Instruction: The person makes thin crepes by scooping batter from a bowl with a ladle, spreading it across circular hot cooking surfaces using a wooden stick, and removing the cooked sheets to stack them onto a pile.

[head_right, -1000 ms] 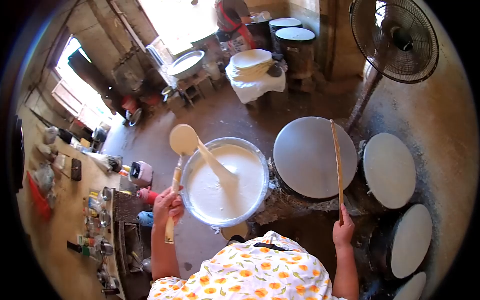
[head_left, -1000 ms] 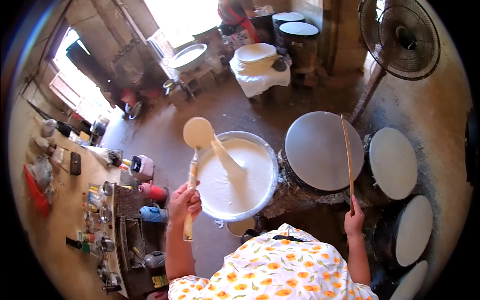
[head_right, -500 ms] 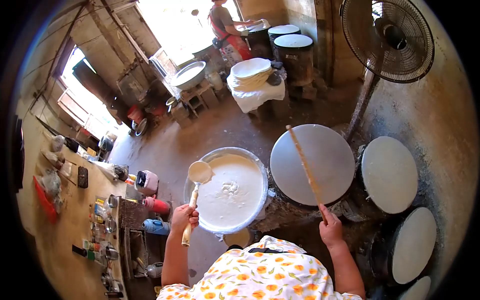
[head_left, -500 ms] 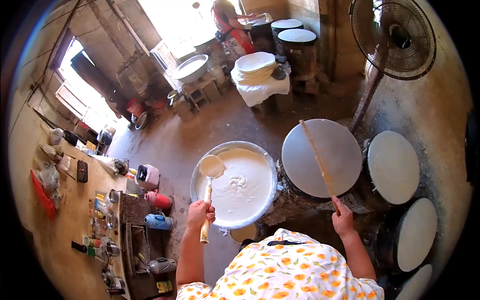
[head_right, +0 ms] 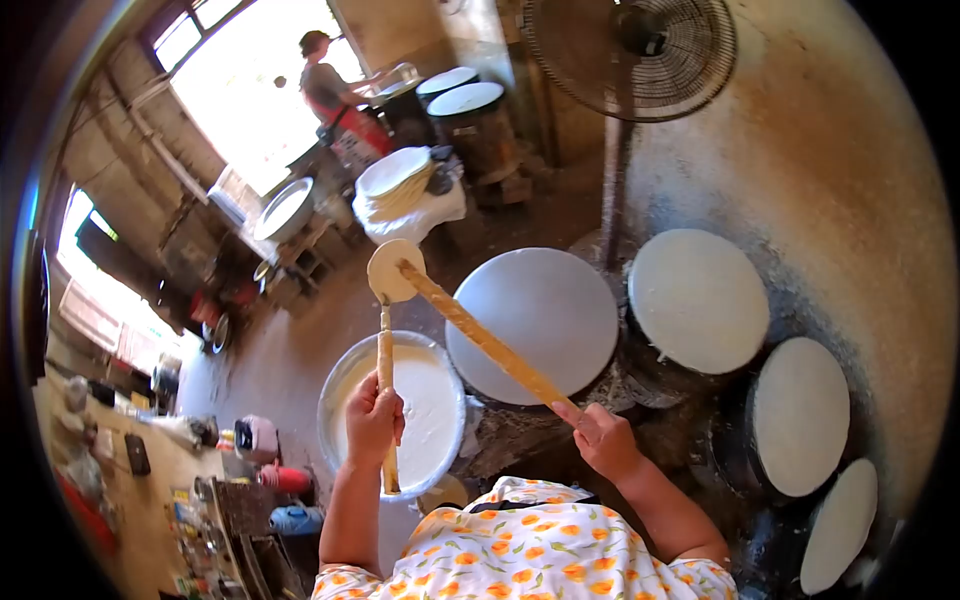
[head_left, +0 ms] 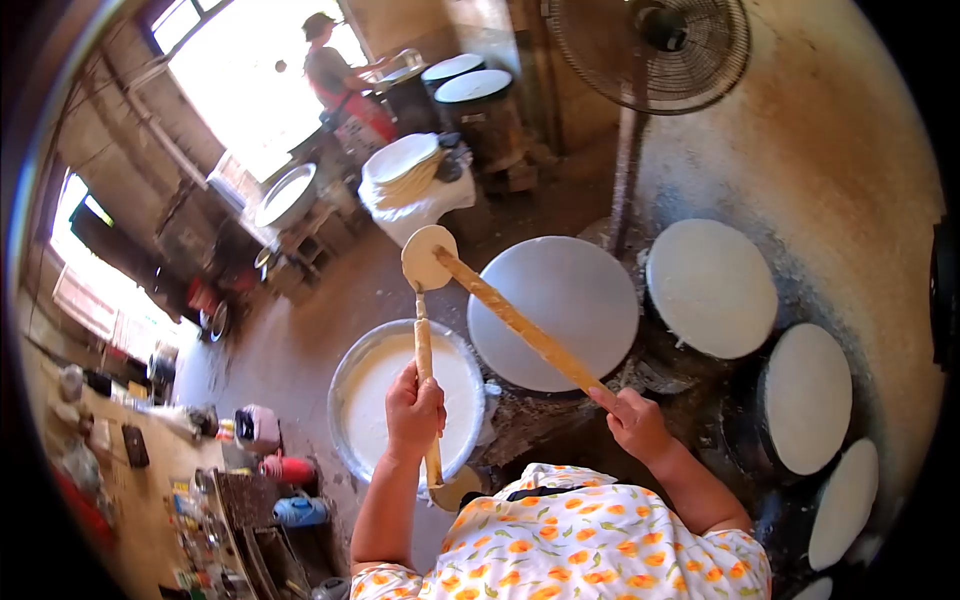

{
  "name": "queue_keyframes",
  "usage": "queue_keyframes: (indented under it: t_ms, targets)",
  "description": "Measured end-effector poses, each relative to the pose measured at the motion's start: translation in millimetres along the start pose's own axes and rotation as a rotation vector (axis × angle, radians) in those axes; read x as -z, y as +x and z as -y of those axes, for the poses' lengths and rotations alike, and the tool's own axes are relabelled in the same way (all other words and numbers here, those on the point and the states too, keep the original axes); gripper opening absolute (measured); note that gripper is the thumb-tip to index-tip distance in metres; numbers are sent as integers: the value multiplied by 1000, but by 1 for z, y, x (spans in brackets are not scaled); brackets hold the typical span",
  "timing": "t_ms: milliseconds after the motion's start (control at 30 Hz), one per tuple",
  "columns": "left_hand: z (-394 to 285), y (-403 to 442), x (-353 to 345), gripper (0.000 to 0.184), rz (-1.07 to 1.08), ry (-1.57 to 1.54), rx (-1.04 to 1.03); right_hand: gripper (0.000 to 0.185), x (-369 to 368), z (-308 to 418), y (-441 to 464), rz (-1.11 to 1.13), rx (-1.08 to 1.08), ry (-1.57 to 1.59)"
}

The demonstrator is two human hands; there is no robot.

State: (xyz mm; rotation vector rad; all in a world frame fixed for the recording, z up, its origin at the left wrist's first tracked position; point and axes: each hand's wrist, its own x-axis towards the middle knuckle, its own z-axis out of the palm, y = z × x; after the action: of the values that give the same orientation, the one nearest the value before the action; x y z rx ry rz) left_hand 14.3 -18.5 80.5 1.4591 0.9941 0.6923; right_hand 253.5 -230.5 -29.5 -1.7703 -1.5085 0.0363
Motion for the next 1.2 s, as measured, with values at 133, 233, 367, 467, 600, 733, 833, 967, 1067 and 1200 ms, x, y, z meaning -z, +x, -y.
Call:
queue_keyframes:
  t_ms: [133, 233, 367, 467, 600, 733, 833, 967, 1067, 1200]
  targets:
    - [-2, 10, -63, 25, 14, 60, -117, 70, 16, -14, -10, -84, -38, -88]
    - [4, 20, -101, 29, 80, 45, -99, 68, 27, -30, -28, -107, -118, -167]
    - [33, 40, -144, 34, 141, 101, -147, 64, 31, -47, -57, -104, -282, -240]
    - [51, 52, -166, 36, 256, 31, -98, 61, 28, -55, -81, -76, -384, -299]
    - [68, 74, -175, 38, 356, -21, 30, 59, 28, -43, -101, 37, -557, -403]
    - [78, 92, -176, 39, 410, -44, 133, 59, 33, -16, -102, 53, -628, -379]
    - [81, 95, -170, 41, 499, 12, 141, 58, 20, -4, -93, 53, -606, -424]
    - [101, 119, -158, 47, 443, 268, -145, 54, 11, -5, -89, 103, -698, -537]
    - [105, 141, -140, 51, 359, 567, -534, 55, 10, 3, -89, 95, -710, -511]
    - [63, 149, -119, 55, 314, 960, -763, 58, 1, 14, -95, 40, -794, -419]
